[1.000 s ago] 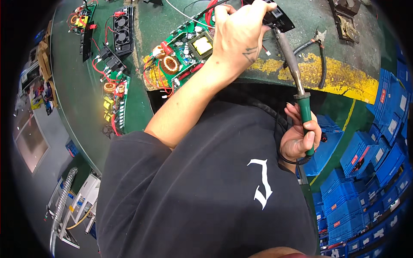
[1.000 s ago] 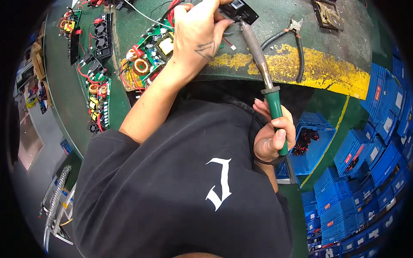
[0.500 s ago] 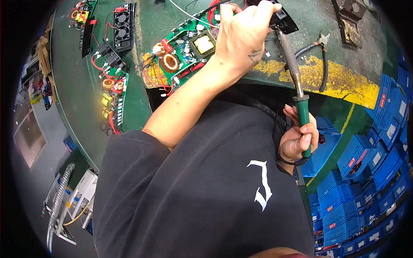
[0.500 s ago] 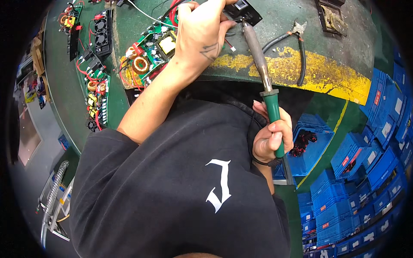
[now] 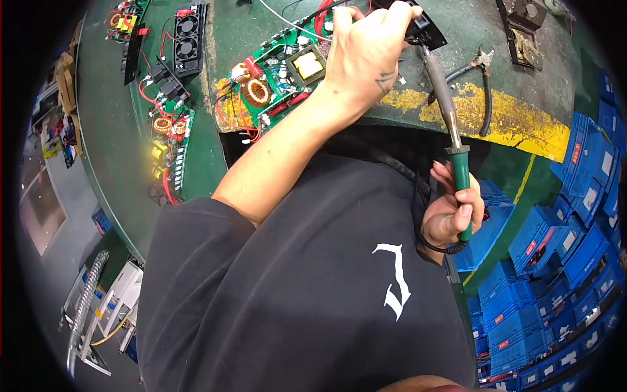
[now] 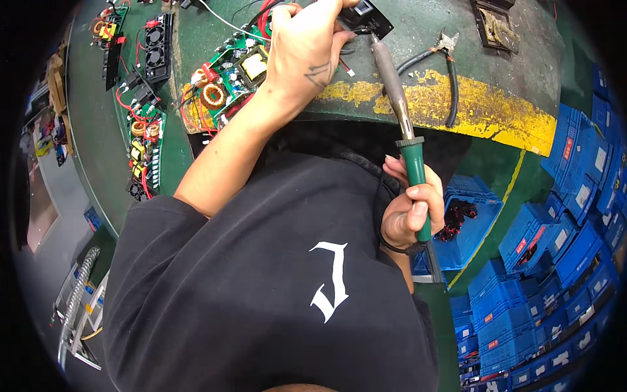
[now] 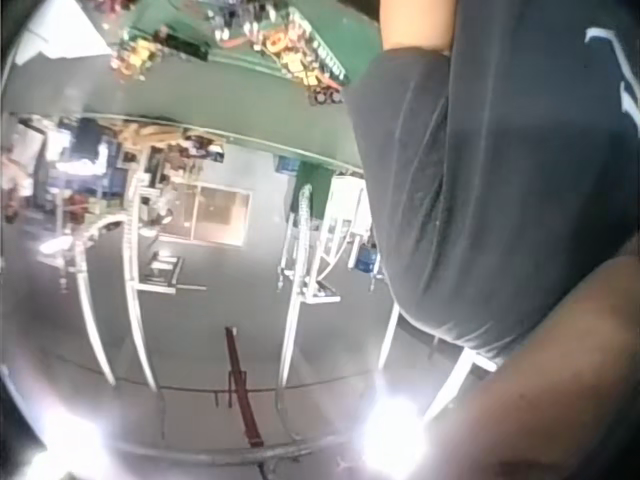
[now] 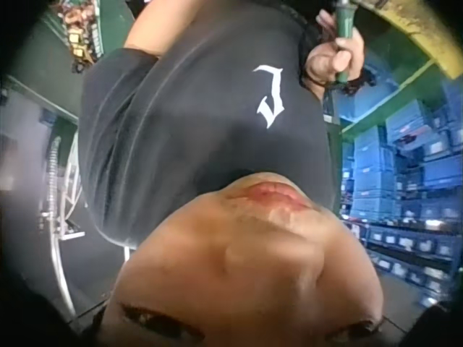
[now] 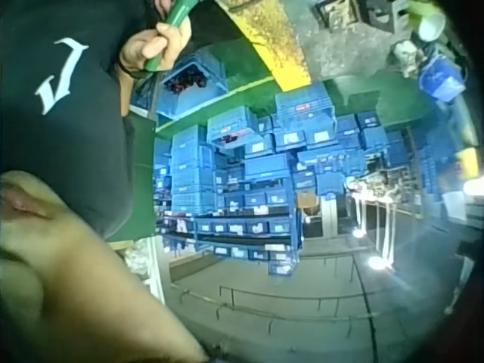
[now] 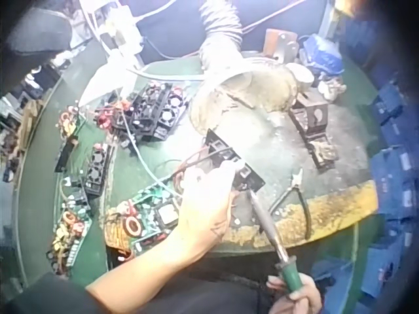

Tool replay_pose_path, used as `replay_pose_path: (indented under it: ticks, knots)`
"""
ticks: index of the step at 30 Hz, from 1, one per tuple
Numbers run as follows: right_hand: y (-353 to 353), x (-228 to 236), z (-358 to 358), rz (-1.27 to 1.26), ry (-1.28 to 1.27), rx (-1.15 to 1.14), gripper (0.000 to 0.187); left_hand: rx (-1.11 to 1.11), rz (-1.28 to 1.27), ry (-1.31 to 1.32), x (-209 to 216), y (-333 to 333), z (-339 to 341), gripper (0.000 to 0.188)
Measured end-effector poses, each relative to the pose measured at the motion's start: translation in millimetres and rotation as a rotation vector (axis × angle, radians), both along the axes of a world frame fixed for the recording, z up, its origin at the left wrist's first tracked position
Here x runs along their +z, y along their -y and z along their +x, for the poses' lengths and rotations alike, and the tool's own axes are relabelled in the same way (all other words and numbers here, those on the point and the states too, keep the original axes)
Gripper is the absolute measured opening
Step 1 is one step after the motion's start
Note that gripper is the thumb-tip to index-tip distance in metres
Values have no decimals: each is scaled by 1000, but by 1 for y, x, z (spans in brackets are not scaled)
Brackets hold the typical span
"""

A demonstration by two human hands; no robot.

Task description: Soldering electronic components and wires onto circuit boards at a factory workstation.

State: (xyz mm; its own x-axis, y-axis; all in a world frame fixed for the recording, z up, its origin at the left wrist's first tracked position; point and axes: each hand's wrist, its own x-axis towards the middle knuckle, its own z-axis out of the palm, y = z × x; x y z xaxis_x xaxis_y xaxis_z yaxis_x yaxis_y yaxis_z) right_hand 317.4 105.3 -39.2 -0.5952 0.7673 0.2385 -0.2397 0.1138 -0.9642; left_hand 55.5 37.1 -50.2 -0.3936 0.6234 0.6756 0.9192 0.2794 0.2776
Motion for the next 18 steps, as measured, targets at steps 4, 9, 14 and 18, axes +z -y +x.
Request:
replay_pose_path:
  ticks: [4, 9, 14, 18]
  knots:
    - [0, 2, 10, -47, -27, -10, 33, 35, 49, -227, -33, 1, -14, 48]
    - [-8, 11, 21, -73, -51, -49, 33, 51, -62, 70, -8, 1, -4, 48]
    - [-26, 20, 38, -256, -107, -191, 33, 51, -224, 391, 26, -1, 7, 47]
    - [-44, 15, 48, -284, -108, -239, 32, 80, -154, 196, 12, 3, 7, 50]
